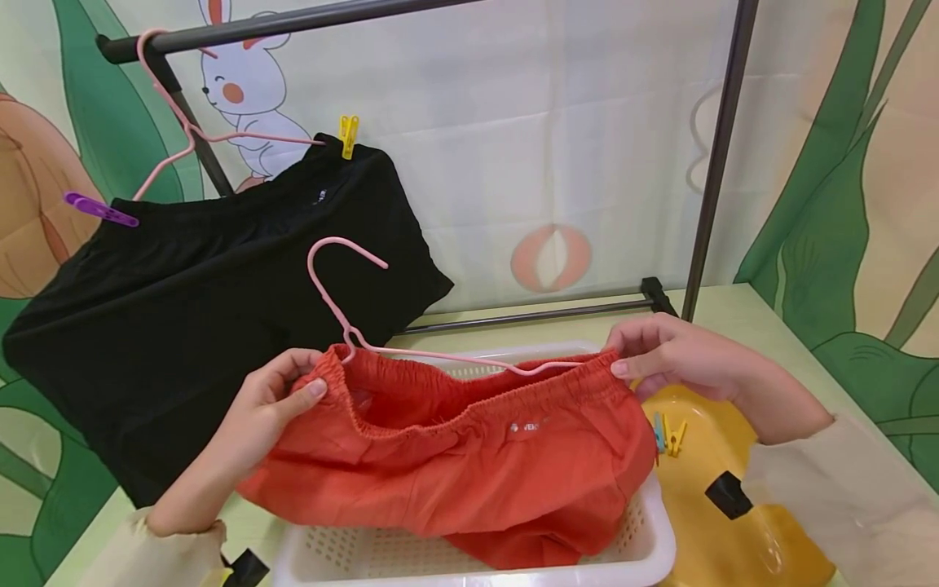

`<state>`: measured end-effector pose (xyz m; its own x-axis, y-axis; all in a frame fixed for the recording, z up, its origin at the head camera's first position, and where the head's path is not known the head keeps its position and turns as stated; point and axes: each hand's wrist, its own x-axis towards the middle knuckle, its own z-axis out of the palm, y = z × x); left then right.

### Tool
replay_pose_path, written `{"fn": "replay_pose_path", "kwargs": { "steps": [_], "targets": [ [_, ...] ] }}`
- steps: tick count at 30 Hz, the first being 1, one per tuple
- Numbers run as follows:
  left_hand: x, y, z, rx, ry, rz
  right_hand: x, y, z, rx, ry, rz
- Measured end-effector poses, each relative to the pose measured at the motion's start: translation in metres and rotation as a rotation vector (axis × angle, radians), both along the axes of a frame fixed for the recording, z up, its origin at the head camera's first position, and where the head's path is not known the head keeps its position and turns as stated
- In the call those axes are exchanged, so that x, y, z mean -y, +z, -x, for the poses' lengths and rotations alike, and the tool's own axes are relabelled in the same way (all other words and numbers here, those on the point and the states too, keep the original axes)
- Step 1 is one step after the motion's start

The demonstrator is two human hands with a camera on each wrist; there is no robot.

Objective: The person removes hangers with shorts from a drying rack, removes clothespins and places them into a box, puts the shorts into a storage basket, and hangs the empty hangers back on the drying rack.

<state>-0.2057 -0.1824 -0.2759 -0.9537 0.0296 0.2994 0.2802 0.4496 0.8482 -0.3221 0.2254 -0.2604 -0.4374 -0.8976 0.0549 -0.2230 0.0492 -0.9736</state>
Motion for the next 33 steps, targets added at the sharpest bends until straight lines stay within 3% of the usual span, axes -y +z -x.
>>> {"fn": "replay_pose_path", "kwargs": {
  "steps": [16,25,33],
  "targets": [
    [-0.004,-0.003,0.0,-0.034,0.078,-0.062,-0.001,-0.013,0.001,-0.022,0.0,0.042],
    [-0.004,0.003,0.003,-0.047,0.12,-0.24,0.013,-0.025,-0.004,-0.08,-0.025,-0.036],
    [-0.005,0.003,0.004,-0.055,0.116,-0.273,0.021,-0.034,-0.004,-0.026,0.016,-0.049]
  ]
}}
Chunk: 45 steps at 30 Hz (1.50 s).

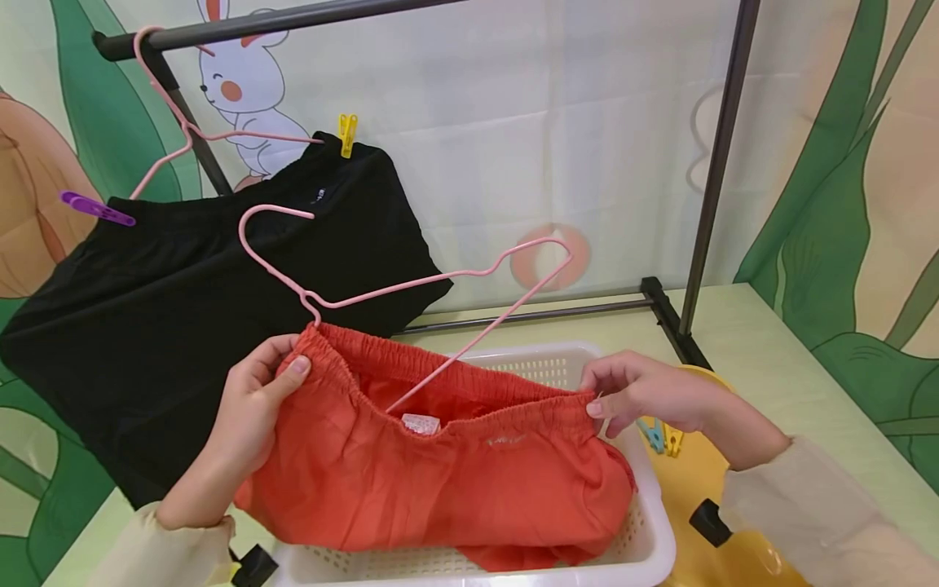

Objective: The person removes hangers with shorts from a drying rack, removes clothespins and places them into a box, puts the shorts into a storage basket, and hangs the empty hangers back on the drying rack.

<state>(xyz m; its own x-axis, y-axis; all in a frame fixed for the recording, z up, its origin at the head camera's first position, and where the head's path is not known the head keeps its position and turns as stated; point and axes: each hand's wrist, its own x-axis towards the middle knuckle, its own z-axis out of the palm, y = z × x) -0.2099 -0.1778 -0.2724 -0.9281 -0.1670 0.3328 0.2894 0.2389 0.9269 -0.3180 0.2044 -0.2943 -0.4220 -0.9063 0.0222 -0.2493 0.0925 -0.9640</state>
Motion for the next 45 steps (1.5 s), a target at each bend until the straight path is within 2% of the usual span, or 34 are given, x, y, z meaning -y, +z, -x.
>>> {"fn": "replay_pose_path", "kwargs": {
  "steps": [10,18,25,28,32,39,45],
  "targets": [
    [-0.01,0.006,0.0,0.04,-0.036,-0.063,0.008,-0.007,-0.004,0.054,0.009,-0.124],
    [-0.018,0.008,0.001,0.076,-0.043,-0.09,0.014,-0.008,-0.011,0.092,0.006,-0.183],
    [-0.026,0.011,0.001,0.132,-0.063,-0.113,0.017,-0.002,-0.013,0.043,0.013,-0.216],
    [-0.03,0.011,0.001,0.149,-0.084,-0.113,0.019,0.005,-0.013,-0.006,-0.036,-0.217],
    [-0.035,0.011,0.001,0.165,-0.114,-0.104,0.023,0.017,-0.016,-0.068,-0.143,-0.194],
    [-0.044,0.012,0.002,0.186,-0.139,-0.092,0.031,0.034,-0.021,-0.182,-0.327,-0.034],
    [-0.048,0.01,0.003,0.207,-0.147,-0.076,0.043,0.041,-0.029,-0.332,-0.474,0.028]
  ]
}}
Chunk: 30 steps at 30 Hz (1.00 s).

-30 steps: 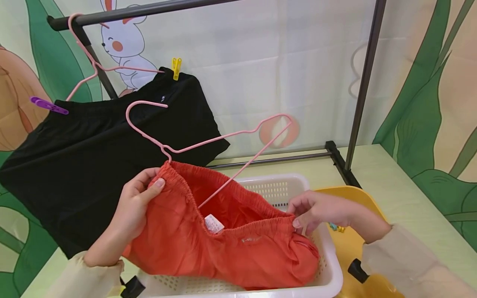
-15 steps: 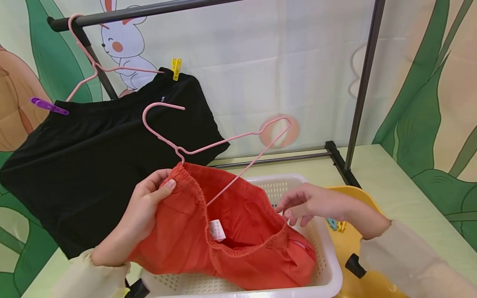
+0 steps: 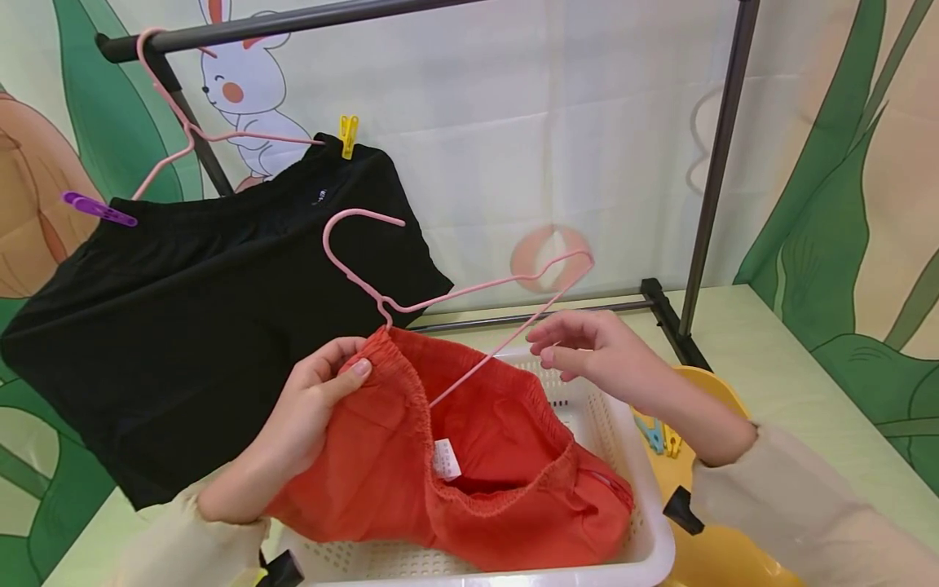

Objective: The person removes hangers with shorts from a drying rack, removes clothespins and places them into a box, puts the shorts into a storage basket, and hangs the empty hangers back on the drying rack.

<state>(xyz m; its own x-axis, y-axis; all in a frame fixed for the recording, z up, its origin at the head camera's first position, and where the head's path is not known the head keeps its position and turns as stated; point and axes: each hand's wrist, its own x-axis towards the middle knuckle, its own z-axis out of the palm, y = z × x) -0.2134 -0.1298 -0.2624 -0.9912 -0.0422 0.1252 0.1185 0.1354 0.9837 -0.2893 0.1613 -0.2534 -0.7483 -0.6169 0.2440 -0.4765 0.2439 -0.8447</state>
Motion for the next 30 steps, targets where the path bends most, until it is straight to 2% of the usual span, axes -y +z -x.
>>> {"fn": "replay_pose_path", "kwargs": {
  "steps": [3,7,11,15,24,30],
  "targets": [
    [-0.002,-0.001,0.001,0.001,-0.01,0.009,0.007,0.002,-0.003,-0.132,-0.063,0.0],
    [-0.005,-0.002,0.001,0.003,-0.027,0.008,0.017,0.003,-0.007,-0.35,-0.135,0.007],
    [-0.008,-0.002,0.001,0.006,-0.036,0.004,0.025,0.001,-0.006,-0.587,-0.174,0.048],
    [-0.01,-0.004,0.001,0.007,-0.044,0.013,0.033,-0.003,-0.003,-0.777,-0.204,0.086],
    [-0.016,-0.007,0.0,0.009,-0.072,0.0,0.046,-0.007,0.004,-1.086,-0.271,0.058],
    [-0.021,-0.007,-0.003,0.019,-0.104,-0.02,0.056,-0.009,0.009,-1.245,-0.295,0.006]
  ]
}}
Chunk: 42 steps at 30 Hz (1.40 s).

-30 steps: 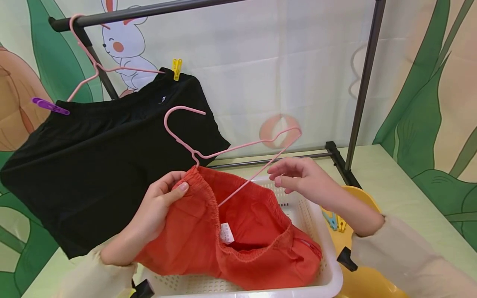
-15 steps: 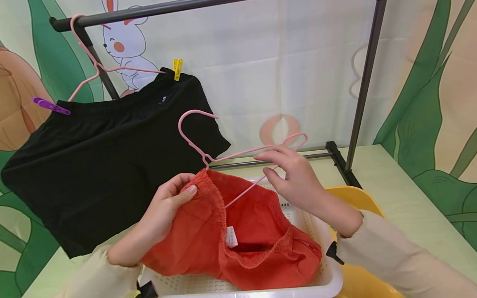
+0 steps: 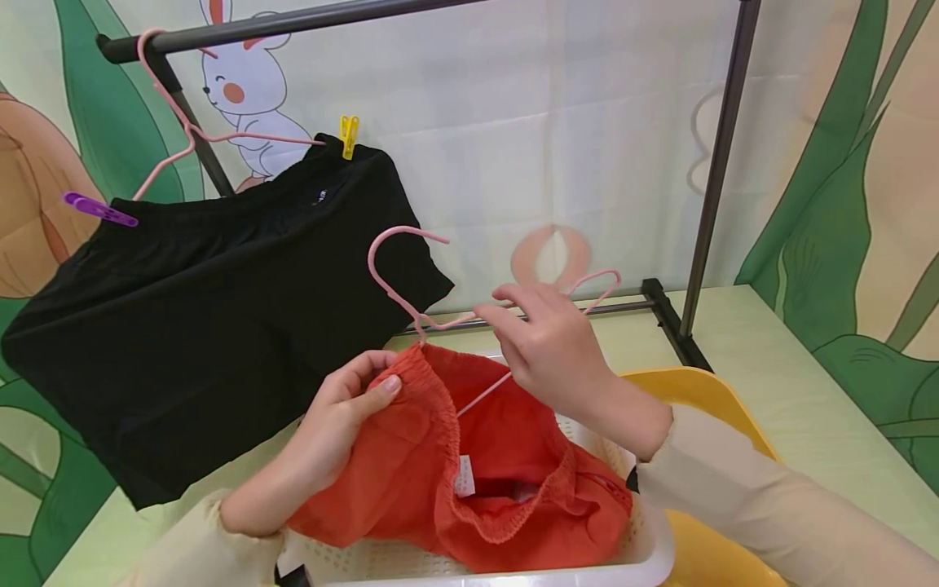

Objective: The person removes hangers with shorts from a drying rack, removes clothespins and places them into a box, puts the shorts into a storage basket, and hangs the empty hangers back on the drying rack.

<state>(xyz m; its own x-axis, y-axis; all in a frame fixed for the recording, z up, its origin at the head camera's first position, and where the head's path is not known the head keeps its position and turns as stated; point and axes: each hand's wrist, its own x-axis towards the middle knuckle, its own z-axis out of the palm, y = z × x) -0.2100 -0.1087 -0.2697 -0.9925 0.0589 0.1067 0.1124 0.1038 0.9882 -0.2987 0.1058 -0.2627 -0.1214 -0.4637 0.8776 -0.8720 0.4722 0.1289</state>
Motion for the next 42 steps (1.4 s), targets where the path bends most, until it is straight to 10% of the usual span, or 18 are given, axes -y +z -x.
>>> {"fn": "replay_pose_path", "kwargs": {
  "steps": [21,42],
  "targets": [
    [-0.027,-0.009,-0.016,0.005,-0.068,-0.077,-0.003,-0.004,0.008,-0.215,-0.057,-0.01],
    [0.021,-0.012,-0.003,0.074,-0.087,0.265,-0.031,-0.001,0.032,-0.215,-0.163,0.0]
  ]
}}
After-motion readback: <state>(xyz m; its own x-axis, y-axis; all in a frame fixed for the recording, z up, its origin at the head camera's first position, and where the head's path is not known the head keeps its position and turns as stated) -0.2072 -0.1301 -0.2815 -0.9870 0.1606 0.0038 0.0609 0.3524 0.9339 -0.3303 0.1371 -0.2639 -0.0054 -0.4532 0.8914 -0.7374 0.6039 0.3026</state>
